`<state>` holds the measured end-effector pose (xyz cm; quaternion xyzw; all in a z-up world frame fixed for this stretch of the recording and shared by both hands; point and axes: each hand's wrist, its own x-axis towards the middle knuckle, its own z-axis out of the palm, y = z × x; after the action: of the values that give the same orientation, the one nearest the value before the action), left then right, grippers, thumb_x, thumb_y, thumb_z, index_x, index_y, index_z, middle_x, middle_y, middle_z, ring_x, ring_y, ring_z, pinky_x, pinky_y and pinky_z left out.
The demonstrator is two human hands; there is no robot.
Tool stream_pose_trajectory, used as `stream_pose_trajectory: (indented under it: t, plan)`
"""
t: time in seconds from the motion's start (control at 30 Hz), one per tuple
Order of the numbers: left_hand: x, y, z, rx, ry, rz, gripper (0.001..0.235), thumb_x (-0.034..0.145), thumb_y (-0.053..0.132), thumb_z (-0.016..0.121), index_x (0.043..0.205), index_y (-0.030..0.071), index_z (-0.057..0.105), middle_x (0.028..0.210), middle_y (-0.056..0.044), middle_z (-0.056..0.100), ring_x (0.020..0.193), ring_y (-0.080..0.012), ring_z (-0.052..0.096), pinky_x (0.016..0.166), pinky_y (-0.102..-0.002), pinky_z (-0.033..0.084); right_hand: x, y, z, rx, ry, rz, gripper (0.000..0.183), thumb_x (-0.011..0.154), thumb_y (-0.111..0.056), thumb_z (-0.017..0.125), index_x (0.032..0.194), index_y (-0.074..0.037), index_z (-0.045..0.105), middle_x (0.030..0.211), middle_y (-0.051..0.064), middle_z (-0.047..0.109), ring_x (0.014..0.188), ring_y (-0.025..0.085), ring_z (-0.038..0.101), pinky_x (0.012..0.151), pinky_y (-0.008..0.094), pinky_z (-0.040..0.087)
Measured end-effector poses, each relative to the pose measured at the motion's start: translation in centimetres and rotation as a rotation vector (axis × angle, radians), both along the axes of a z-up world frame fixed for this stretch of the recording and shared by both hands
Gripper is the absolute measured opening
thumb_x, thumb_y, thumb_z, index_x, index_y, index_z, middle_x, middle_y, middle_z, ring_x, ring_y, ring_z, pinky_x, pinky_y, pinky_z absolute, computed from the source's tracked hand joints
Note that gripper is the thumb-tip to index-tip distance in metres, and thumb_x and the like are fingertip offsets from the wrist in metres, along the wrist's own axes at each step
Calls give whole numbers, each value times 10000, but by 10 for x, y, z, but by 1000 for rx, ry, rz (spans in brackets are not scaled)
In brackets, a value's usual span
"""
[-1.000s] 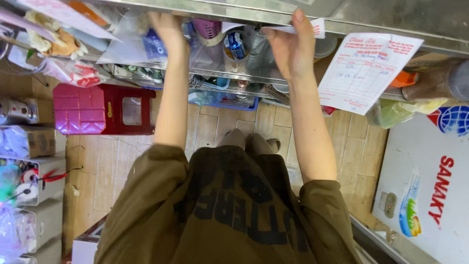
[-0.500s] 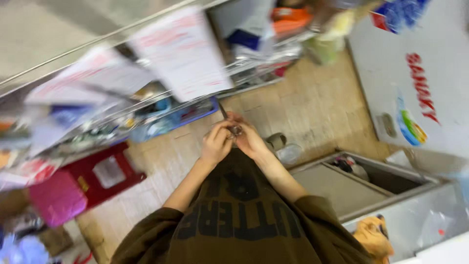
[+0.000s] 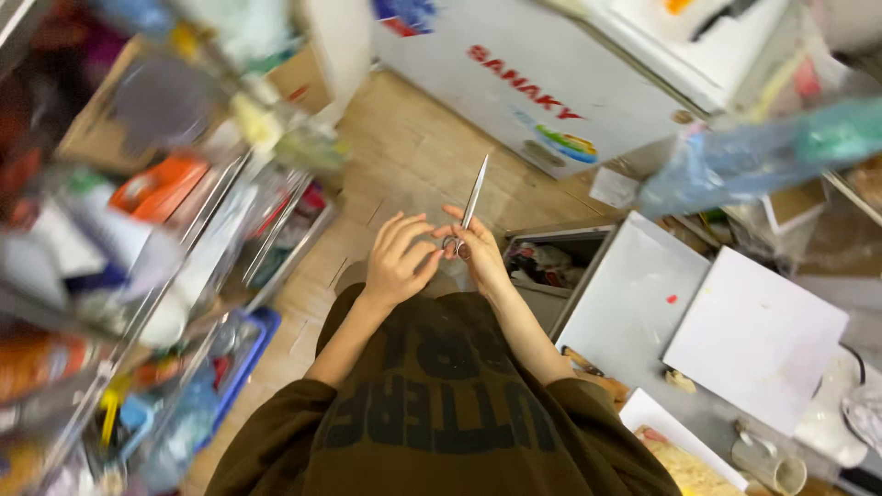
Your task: The person uses a large knife to repeatedly chop a bag of orange vegetables on a white cutting board. The person then briefly walks to a nearby counter to pick up a pair of scissors before returning to the cutting board.
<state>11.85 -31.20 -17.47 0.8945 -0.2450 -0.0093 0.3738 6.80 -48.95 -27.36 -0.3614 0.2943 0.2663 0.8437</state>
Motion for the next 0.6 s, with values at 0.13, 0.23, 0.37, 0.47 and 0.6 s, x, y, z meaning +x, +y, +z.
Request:
stream_pose_trajectory:
  t: [0.13, 0.23, 0.37, 0.47, 0.6]
  plan:
    - [51, -36, -45, 11, 45, -106, 132, 872, 148, 785, 895, 83, 673, 1177, -101, 672, 1213, -306, 637, 1114, -527, 456, 45, -72, -28, -82, 41, -112, 538, 1097, -291, 435, 1570, -36, 413, 1103, 159, 758, 761, 169, 656, 696, 281, 528]
    - [103, -49, -83, 84, 39, -150, 125, 852, 159, 791, 869, 93, 686, 1161, -86, 682, 1183, -286, 652, 1096, -533, 434, 83, -123, -31, 186, 224, -331, 611, 958, -229, 404, 1536, -56, 311, 1295, 189, 672, 1074, 231, 740, 919, 365, 613]
    - [186, -73, -130, 106, 51, -160, 123, 878, 156, 793, 887, 77, 698, 1147, -75, 680, 1089, -287, 652, 1108, -522, 447, 124, -177, -62, 167, 49, -440, 675, 920, -75, 458, 1571, -61, 280, 1312, 133, 623, 1164, 215, 681, 1013, 434, 583]
    - [257, -110, -163, 50, 82, -197, 119, 900, 144, 781, 896, 66, 692, 1154, -79, 677, 1076, -314, 649, 1078, -502, 470, 148, -207, -104, 11, -58, -485, 655, 1042, -134, 555, 1641, -58, 298, 1168, 74, 619, 1056, 178, 638, 1001, 426, 565]
    - [343, -195, -209, -90, 82, -357, 122, 915, 159, 776, 928, 76, 689, 1150, -81, 677, 1094, -324, 655, 1005, -467, 502, 192, -255, -148, -113, 62, -519, 667, 1043, -351, 618, 1593, -62, 375, 997, 30, 612, 856, 145, 581, 805, 337, 536]
